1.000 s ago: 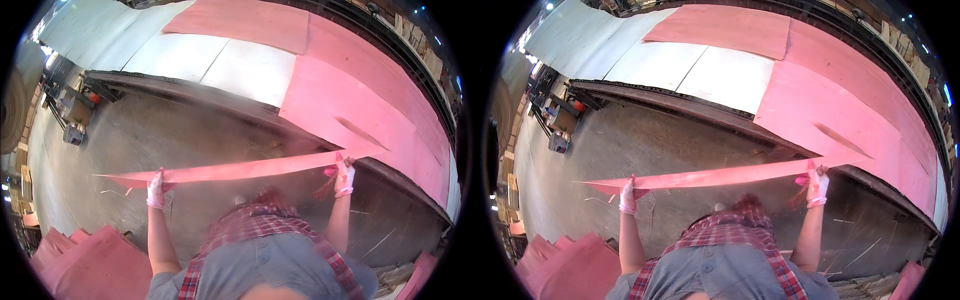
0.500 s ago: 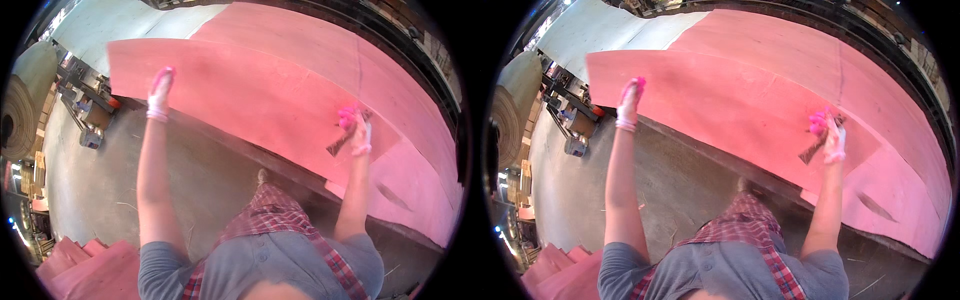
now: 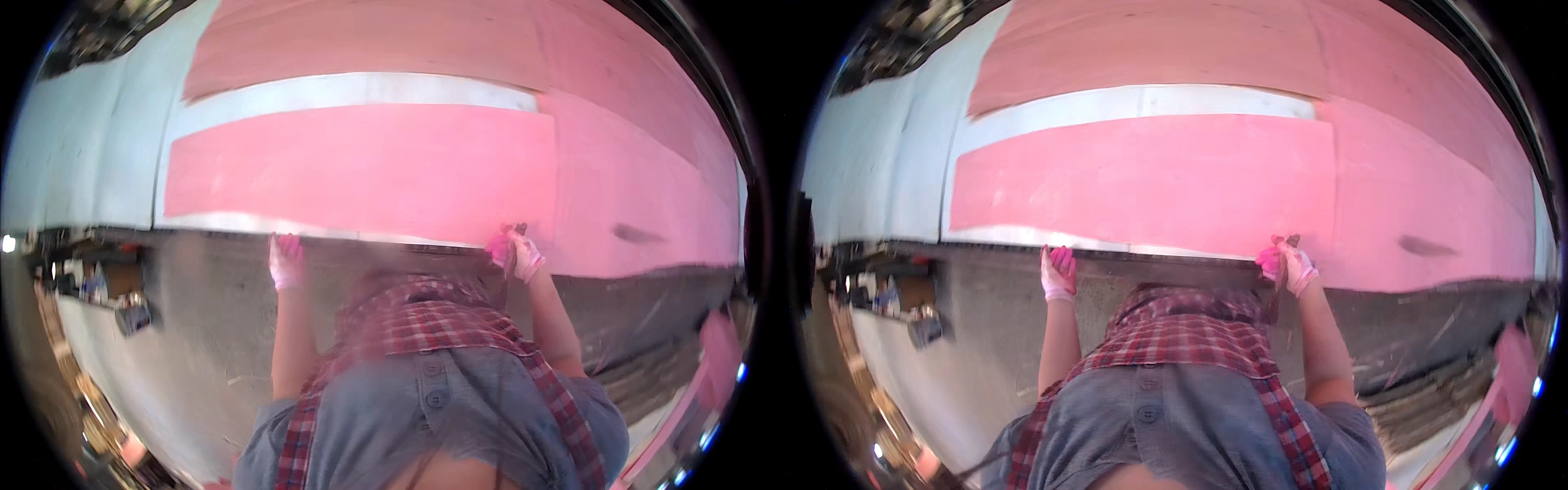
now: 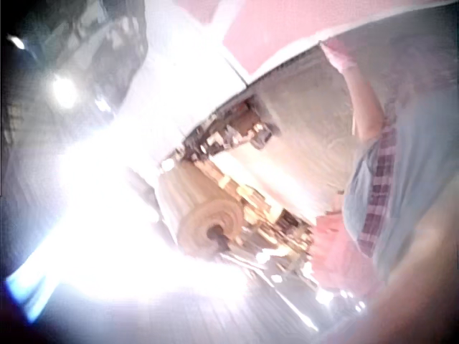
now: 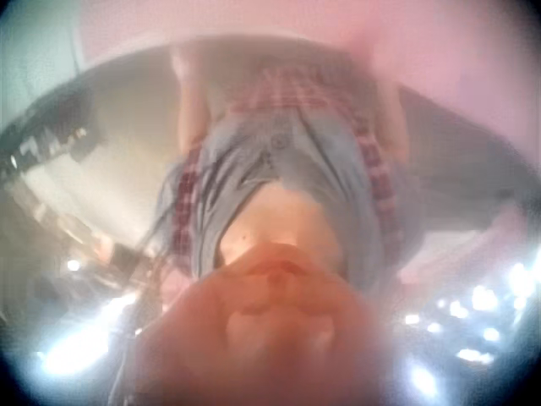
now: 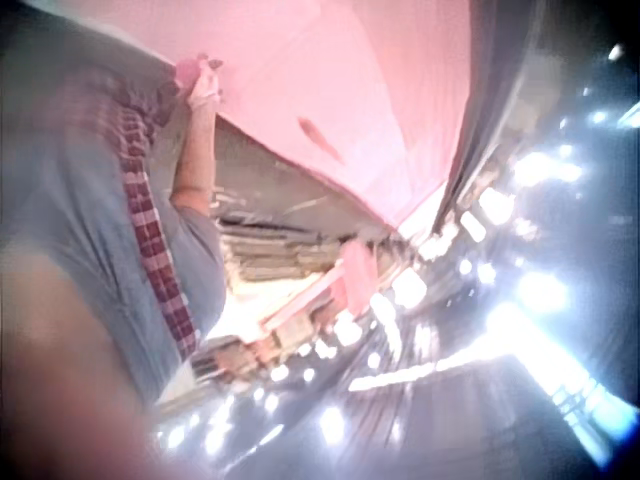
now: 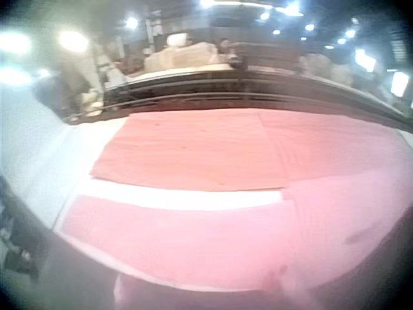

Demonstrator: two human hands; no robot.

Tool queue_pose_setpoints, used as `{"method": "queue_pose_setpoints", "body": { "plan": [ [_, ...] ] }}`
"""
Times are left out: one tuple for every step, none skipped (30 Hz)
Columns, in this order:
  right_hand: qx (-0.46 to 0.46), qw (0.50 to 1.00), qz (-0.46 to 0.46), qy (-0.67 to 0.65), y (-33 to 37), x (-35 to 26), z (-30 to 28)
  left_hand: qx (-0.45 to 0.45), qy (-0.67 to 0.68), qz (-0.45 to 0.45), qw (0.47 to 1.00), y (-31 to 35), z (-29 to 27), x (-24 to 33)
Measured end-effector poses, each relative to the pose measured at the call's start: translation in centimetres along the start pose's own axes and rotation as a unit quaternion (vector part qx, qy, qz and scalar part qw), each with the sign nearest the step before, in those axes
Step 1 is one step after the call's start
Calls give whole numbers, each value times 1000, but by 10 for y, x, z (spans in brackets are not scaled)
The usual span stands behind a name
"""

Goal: The person applies thin sheets of wood veneer onto a large surface by hand, smoothing them down and removing excess strips.

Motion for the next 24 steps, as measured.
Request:
{"method": "queue_pose_setpoints", "body": {
  "plan": [
    [24,999,-8,-42,6,10,-8,-28,-2,-34,999,-9,5,-3],
    [43,995,-19,-84,8,21,-12,-88,-13,-103,991,-22,12,-5],
    [62,990,-29,-124,9,31,-15,-145,-24,-171,974,-31,19,-11],
    [79,982,-26,-168,6,38,-15,-192,-66,-228,952,-24,25,-11],
    [98,978,-62,-174,0,36,-14,-238,-113,-282,923,-18,38,-3],
    [116,972,-97,-178,-3,33,-13,-281,-158,-333,886,-13,45,-1],
    [131,966,-131,-181,-5,32,-9,-294,-171,-358,870,-16,44,-1],
    [111,958,-184,-191,-2,30,-4,-305,-182,-383,853,-19,42,-3],
    [128,960,-180,-175,2,32,-2,-316,-193,-407,835,-20,39,-3],
    [145,961,-177,-156,13,27,3,-313,-199,-429,824,-14,37,-4],
    [160,962,-176,-136,18,18,5,-318,-167,-441,823,-13,36,-6],
    [200,944,-256,-61,15,2,-4,-322,-134,-453,821,-13,32,-9],
    [242,913,-327,12,17,-17,-7,-323,-104,-469,815,-14,30,-13],
    [283,871,-393,86,23,-32,-8,-336,-31,-462,820,-19,35,-13],
    [300,856,-421,28,27,-33,-13,-295,31,-383,875,-36,39,-9],
    [309,841,-444,-27,42,-49,20,-243,97,-295,919,-47,39,-2],
    [319,821,-467,-82,54,-57,36,-190,161,-205,947,-56,39,7],
    [278,827,-450,-189,45,-50,31,-190,155,-140,959,-83,29,8],
    [269,834,-463,-130,49,-54,37,-181,147,-70,970,-122,1,10],
    [259,838,-474,-72,60,-56,45,-171,137,-2,976,-143,-20,13],
    [261,863,-424,-87,65,-55,46,-197,148,-4,969,-140,-14,16],
    [260,884,-375,-102,72,-54,46,-224,161,-5,961,-131,-2,28],
    [238,879,-395,-119,71,-60,46,-254,174,-3,951,-121,17,42],
    [213,875,-413,-133,67,-66,46,-295,158,5,942,-107,35,51]
  ]
}}
Point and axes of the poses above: each hand's wrist, its own y-axis away from the middle knuckle, its own z-axis out of the palm, x = y × z, the point moved 6 cm from there along -y, towards the middle knuckle, and after that the axes turned 10 degrees about -x, right-handed, at the moved point
